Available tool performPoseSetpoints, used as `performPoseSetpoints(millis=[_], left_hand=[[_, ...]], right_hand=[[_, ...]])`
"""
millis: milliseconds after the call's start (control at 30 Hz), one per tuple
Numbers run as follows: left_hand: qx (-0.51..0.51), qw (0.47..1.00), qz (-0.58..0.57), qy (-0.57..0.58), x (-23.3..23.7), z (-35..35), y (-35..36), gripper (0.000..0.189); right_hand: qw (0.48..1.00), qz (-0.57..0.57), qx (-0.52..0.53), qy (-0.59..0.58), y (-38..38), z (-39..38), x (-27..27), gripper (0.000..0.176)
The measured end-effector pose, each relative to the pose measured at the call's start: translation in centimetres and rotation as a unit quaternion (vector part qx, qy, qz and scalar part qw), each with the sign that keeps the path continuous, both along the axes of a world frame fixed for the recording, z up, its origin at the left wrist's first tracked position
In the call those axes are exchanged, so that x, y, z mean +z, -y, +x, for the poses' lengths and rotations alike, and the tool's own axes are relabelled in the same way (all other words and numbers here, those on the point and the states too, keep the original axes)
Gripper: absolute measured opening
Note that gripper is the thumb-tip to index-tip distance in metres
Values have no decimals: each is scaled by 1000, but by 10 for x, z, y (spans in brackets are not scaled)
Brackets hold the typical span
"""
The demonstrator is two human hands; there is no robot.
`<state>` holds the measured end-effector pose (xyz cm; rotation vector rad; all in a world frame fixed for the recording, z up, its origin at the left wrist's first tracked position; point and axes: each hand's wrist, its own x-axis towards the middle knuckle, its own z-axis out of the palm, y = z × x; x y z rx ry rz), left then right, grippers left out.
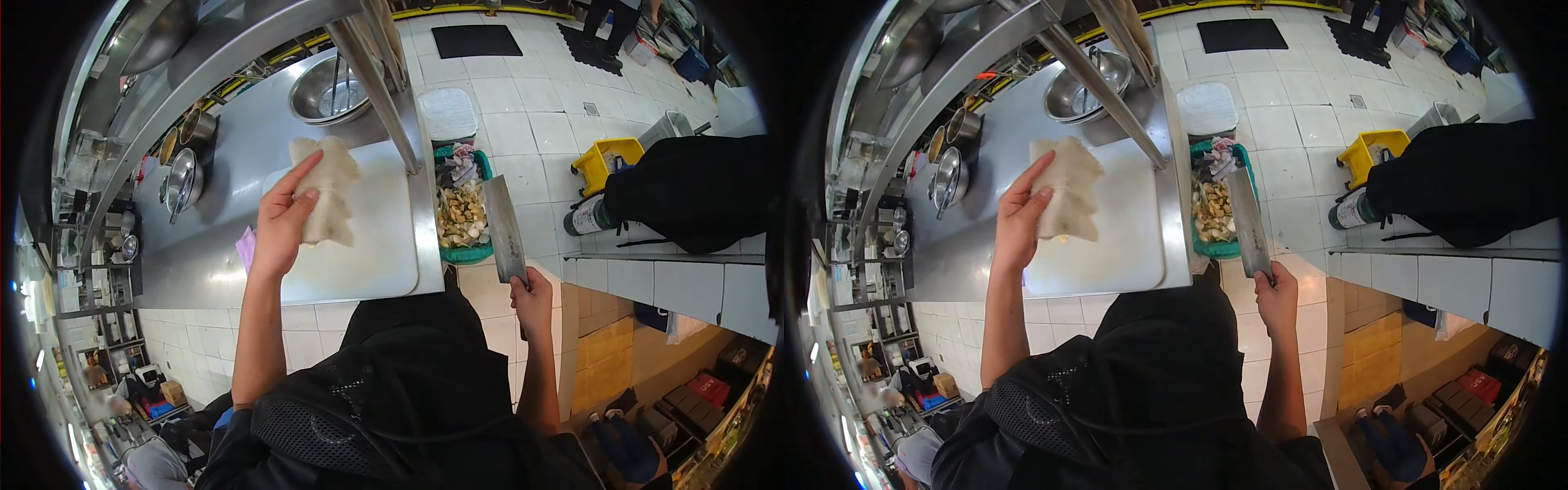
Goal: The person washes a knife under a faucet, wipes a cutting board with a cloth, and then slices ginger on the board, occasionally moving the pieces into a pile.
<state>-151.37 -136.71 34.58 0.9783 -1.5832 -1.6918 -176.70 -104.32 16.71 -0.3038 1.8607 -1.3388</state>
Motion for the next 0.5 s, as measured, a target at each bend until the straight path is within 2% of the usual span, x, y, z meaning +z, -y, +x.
performPoseSetpoints(millis=[67,133,233,300,333,367,400,500], left_hand=[[-69,990,-44,114,-13,6,0,63],[-57,977,-91,186,-55,-7,-14,59],[-69,977,-106,173,-114,-9,-26,62],[-52,963,-52,261,-135,1,-24,61],[-49,964,-52,256,-161,20,-19,61],[-10,921,-198,336,-191,48,-7,59],[31,848,-338,406,-206,61,1,56],[86,840,-394,362,-179,29,-22,50]], right_hand=[[1000,12,9,-6,0,1,1,6],[1000,13,25,-8,-1,0,-7,6],[998,17,53,-10,2,4,-8,7],[997,22,69,-18,0,4,-4,7],[997,24,77,-13,-1,6,-3,7],[996,23,84,-10,-1,7,-3,7],[996,28,84,-11,-1,8,-7,7],[997,17,80,14,0,12,-4,6]])
